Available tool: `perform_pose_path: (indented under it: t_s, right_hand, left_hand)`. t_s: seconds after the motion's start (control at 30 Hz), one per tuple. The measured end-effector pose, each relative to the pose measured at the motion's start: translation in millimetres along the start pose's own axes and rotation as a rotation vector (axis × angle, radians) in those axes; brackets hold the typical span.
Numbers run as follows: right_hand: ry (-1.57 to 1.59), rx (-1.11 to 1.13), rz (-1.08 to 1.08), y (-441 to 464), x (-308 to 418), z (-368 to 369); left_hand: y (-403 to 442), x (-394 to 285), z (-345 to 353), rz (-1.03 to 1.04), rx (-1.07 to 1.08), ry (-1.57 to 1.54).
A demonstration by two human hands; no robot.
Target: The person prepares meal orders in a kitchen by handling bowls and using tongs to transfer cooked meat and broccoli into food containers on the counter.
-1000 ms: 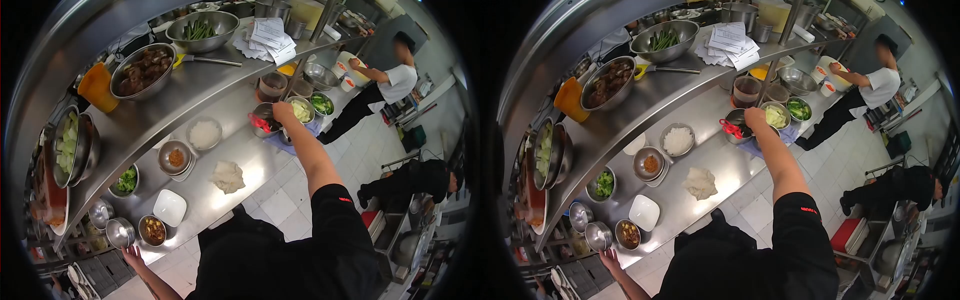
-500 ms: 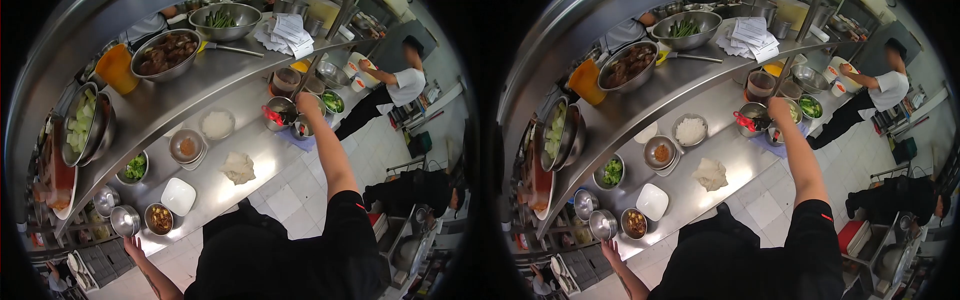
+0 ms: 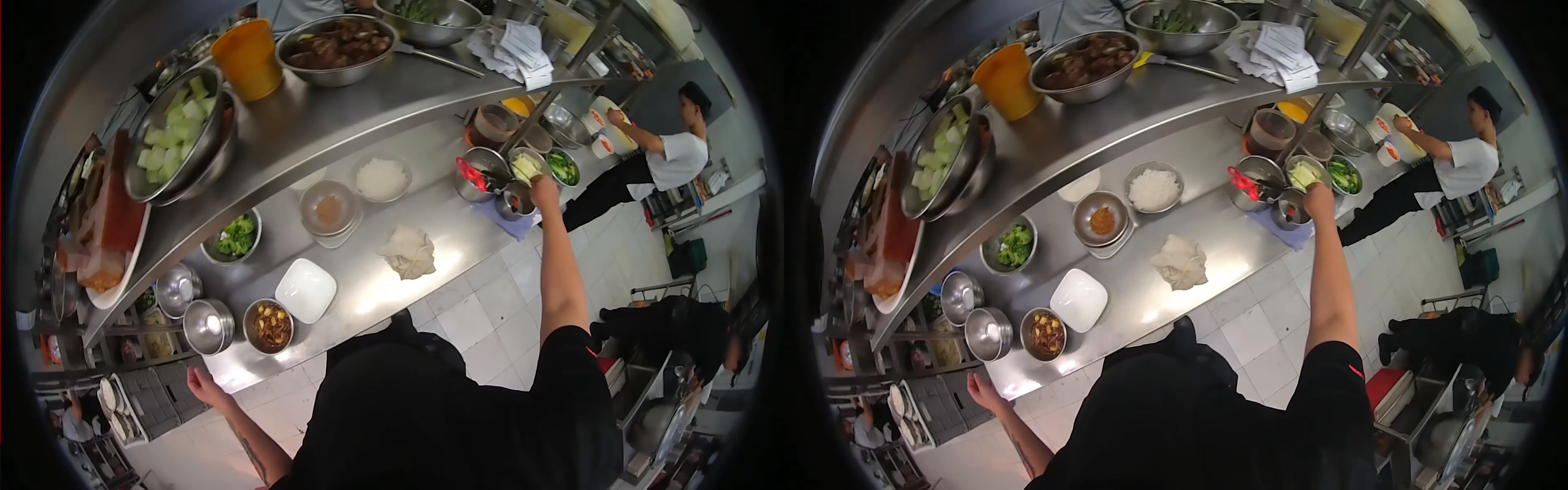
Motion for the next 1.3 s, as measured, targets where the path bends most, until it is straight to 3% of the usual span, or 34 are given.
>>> perform_pose_path:
  t_s: [0.07, 0.1, 0.13, 0.17, 0.2, 0.23, 0.27, 0.37, 0.43, 0.47, 0.53, 0.6, 0.67, 0.77, 0.83, 0.87, 0.93, 1.07, 1.17, 1.23, 1.3]
  right_hand:
    - [0.205, -0.133, -0.059, -10, -9, 3]
    - [0.362, -0.087, -0.014, -15, -21, 24]
    - [0.805, 0.017, 0.063, -50, 11, 25]
    - [0.920, 0.088, 0.010, -91, 62, 14]
    - [1.016, 0.156, 0.008, -120, 80, 40]
    - [1.030, 0.257, -0.031, -164, 134, 37]
    - [1.090, 0.396, -0.017, -199, 166, 68]
    - [1.068, 0.699, -0.254, -283, 294, 137]
    - [1.119, 0.650, -0.504, -307, 393, 131]
    - [0.945, 0.676, -0.501, -306, 439, 110]
    - [0.690, 0.544, -0.714, -293, 509, 110]
    - [0.487, 0.513, -0.776, -276, 560, 132]
    - [0.394, 0.637, -0.698, -260, 596, 155]
    - [0.217, 0.632, -0.758, -246, 617, 203]
    - [0.252, 0.592, -0.731, -247, 620, 197]
    - [0.335, 0.679, -0.657, -246, 619, 198]
    - [0.473, 0.821, -0.524, -251, 615, 190]
    - [0.513, 0.839, -0.493, -257, 607, 184]
    - [0.593, 0.715, -0.546, -259, 591, 152]
    - [0.581, 0.529, -0.959, -265, 579, 105]
    - [0.538, 0.668, -0.886, -265, 546, 87]
  left_hand:
    - [-14, -29, 1, 0.259, -0.041, 0.100]
    - [-42, -65, 10, 0.346, -0.038, 0.151]
    - [-54, -67, 18, 0.405, -0.026, 0.141]
    - [-65, -67, 26, 0.462, -0.020, 0.135]
    - [-91, -90, 41, 0.490, 0.056, 0.172]
    - [-110, -89, 57, 0.297, 0.152, 0.085]
    - [-128, -89, 73, 0.261, 0.264, 0.034]
    - [-186, -113, 112, 0.252, 0.552, -0.040]
    - [-211, -110, 124, 0.271, 0.648, -0.081]
    - [-213, -111, 123, 0.267, 0.641, -0.087]
    - [-219, -110, 123, 0.276, 0.787, 0.010]
    - [-212, -94, 112, 0.248, 0.771, 0.005]
    - [-202, -79, 96, 0.225, 0.758, 0.000]
    - [-190, -46, 62, 0.106, 0.715, 0.030]
    - [-183, -18, 36, 0.021, 0.614, -0.009]
    - [-183, 0, 26, -0.025, 0.593, -0.058]
    - [-182, 15, 10, -0.087, 0.594, -0.055]
    - [-172, 25, -3, -0.190, 0.631, -0.039]
    - [-153, 19, -1, -0.033, 0.654, -0.024]
    - [-138, 10, -1, 0.004, 0.637, -0.007]
    - [-125, -4, -4, 0.028, 0.580, 0.034]
Point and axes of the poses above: each hand's wrist, its own y-axis towards the middle knuckle, its own z-axis out of the palm, x = y × z, the point moved 7 cm from there along y, towards the middle knuckle, and after that the axes turned 8 degrees about y, right-handed, at the moved point
